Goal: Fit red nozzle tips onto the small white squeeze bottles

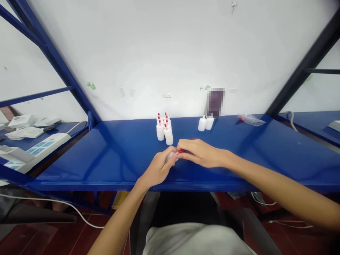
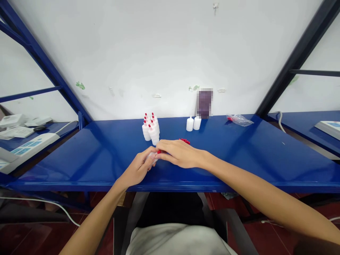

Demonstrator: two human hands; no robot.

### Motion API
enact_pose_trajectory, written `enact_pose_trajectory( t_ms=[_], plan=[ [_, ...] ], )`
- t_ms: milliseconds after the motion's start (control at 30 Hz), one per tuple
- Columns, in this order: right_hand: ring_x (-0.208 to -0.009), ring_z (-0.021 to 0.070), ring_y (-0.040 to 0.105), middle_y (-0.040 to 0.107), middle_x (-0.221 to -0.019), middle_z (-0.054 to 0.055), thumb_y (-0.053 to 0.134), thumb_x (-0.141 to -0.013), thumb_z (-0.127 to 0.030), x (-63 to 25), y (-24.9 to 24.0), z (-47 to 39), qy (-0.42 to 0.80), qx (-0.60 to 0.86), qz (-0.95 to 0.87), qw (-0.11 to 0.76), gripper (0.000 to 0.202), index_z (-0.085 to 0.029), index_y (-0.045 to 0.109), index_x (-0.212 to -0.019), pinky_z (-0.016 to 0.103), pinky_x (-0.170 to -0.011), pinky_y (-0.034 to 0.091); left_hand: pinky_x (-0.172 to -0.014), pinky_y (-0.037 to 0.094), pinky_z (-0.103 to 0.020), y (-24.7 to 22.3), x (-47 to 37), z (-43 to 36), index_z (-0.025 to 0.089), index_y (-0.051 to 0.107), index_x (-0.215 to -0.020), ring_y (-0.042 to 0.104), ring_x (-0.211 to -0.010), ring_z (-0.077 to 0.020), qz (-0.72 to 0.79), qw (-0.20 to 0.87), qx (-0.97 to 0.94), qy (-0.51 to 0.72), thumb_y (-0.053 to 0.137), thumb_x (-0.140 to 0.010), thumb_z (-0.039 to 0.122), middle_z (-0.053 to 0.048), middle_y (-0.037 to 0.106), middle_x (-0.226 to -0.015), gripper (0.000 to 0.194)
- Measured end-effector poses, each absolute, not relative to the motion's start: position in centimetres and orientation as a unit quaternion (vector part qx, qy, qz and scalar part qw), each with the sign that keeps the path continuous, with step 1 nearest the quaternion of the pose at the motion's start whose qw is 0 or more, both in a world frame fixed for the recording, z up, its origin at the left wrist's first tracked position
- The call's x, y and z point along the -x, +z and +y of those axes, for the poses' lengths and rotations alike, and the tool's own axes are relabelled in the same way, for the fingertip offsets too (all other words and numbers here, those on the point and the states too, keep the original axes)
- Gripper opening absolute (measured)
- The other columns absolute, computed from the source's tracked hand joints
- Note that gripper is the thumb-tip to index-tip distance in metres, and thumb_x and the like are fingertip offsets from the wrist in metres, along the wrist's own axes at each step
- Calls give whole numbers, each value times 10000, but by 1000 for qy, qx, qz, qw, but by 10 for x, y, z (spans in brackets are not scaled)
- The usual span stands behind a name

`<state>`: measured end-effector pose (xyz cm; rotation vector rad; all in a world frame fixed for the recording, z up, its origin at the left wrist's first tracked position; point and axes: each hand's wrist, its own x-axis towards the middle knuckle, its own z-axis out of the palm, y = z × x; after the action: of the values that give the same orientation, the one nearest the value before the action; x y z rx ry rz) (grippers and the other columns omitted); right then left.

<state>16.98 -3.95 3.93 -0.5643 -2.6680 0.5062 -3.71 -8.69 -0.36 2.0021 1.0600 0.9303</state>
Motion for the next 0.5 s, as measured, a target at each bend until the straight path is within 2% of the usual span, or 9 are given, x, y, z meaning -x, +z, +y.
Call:
enact_pose_trajectory(
  t_ms=[100,233,300,500],
  plan=[
    [-704,149,461,525,-809,16,343,-1034,-416,-172,34,-47,199,182,-946,179,326,-201,485,-836,289,-677,364,-627,363,-245,-4,36,-89,189,507,-833,450,-616,-117,377,301,-812,329,328,-1023,399,22,511,-701,335],
    [-616,131,379,424,-678,-19,286,-1034,-456,-189,26,-46,293,259,-882,262,408,-212,365,-715,278,-615,342,-667,360,-254,-5,34,-92,207,573,-941,494,-662,-132,403,192,-841,306,396,-992,322,15,589,-766,216],
    [-612,135,378,421,-670,-20,264,-1028,-478,-207,24,-35,304,323,-848,289,417,-217,355,-716,281,-608,341,-679,369,-257,-5,34,-93,219,586,-992,528,-683,-142,428,164,-836,302,385,-996,330,9,621,-799,230],
    [-739,209,527,610,-840,50,380,-955,-380,-261,16,4,118,457,-877,94,215,-222,468,-839,329,-678,362,-685,384,-264,-3,32,-92,228,602,-1041,589,-728,-150,442,161,-831,297,372,-1011,388,2,678,-863,281]
  ],
)
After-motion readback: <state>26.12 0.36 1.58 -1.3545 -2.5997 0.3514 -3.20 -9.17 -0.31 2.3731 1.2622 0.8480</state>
